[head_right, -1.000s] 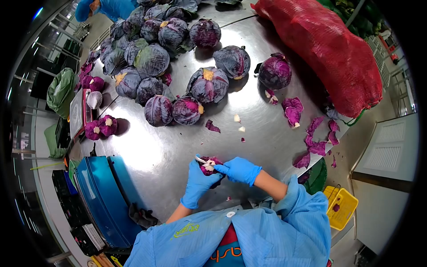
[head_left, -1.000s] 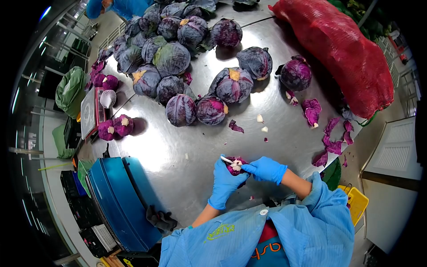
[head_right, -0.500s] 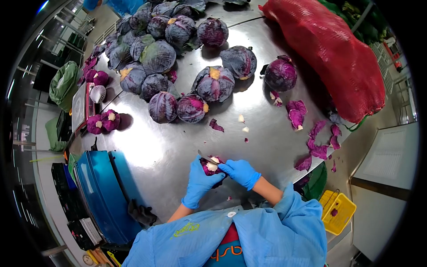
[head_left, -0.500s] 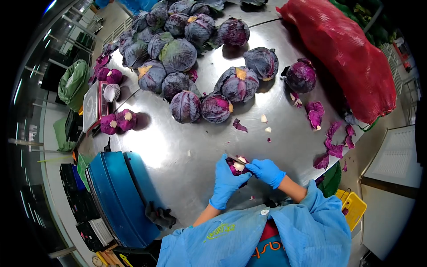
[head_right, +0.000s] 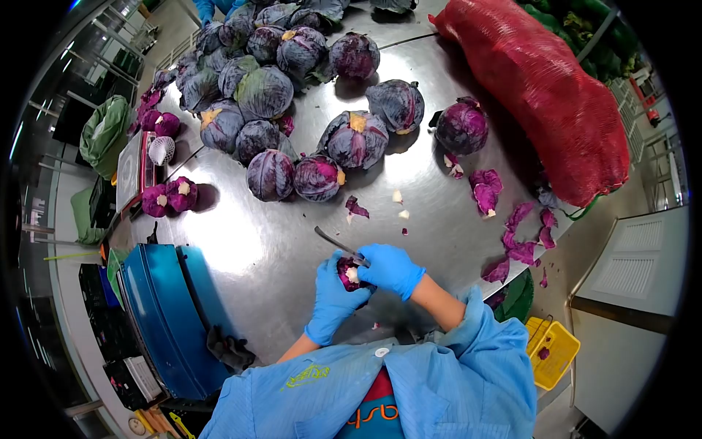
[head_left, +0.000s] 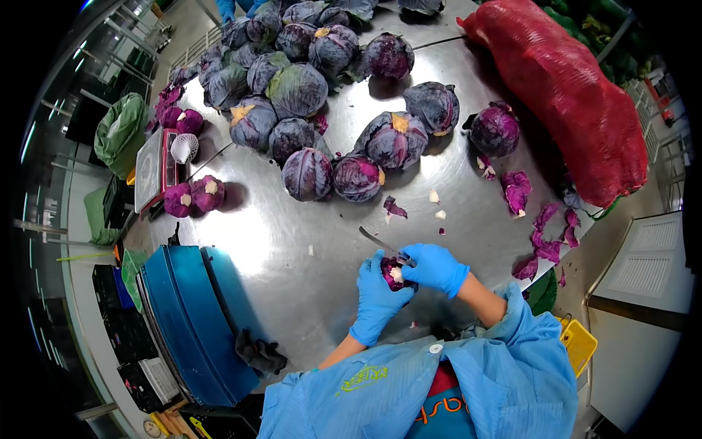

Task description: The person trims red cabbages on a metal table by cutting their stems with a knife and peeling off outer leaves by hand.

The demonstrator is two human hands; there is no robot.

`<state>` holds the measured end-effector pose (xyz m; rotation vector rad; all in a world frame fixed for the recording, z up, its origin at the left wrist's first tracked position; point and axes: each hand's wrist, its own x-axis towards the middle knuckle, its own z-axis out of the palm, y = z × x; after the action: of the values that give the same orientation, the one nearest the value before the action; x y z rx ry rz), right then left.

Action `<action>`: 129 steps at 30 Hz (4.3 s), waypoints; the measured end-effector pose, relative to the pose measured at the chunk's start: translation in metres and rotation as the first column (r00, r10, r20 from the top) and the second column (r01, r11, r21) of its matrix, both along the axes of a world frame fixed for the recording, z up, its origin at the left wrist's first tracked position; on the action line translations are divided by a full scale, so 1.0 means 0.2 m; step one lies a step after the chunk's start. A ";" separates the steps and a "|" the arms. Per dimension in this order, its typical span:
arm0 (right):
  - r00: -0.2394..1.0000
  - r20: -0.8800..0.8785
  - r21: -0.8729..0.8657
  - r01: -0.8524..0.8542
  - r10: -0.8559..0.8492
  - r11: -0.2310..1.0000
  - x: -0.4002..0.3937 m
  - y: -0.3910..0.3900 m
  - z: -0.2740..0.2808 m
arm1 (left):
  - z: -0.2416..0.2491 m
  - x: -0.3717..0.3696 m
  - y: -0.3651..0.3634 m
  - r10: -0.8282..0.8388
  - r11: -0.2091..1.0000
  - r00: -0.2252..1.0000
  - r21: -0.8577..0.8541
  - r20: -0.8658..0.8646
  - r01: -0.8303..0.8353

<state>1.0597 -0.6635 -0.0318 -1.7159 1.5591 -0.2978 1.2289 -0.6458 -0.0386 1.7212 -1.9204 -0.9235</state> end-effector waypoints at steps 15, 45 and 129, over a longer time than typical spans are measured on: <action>0.971 0.143 -0.209 0.221 -0.193 0.953 0.10 0.13 -0.04 | 0.04 -0.05 -0.06 -0.151 0.978 0.969 0.173 0.195 0.118; 0.971 -0.081 -0.437 -0.238 0.225 0.868 0.06 0.10 -0.13 | -0.02 0.18 -0.19 -0.444 0.839 0.890 0.298 -0.106 0.455; 0.889 0.407 0.198 0.136 -0.208 0.971 0.01 0.20 -0.15 | 0.01 0.40 -0.01 -0.464 0.875 0.862 0.045 -0.205 0.482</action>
<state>1.0610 -0.6230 -0.0610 -1.2781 1.3660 -0.5777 1.3095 -0.6471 -0.0362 1.1591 -2.2408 -1.3176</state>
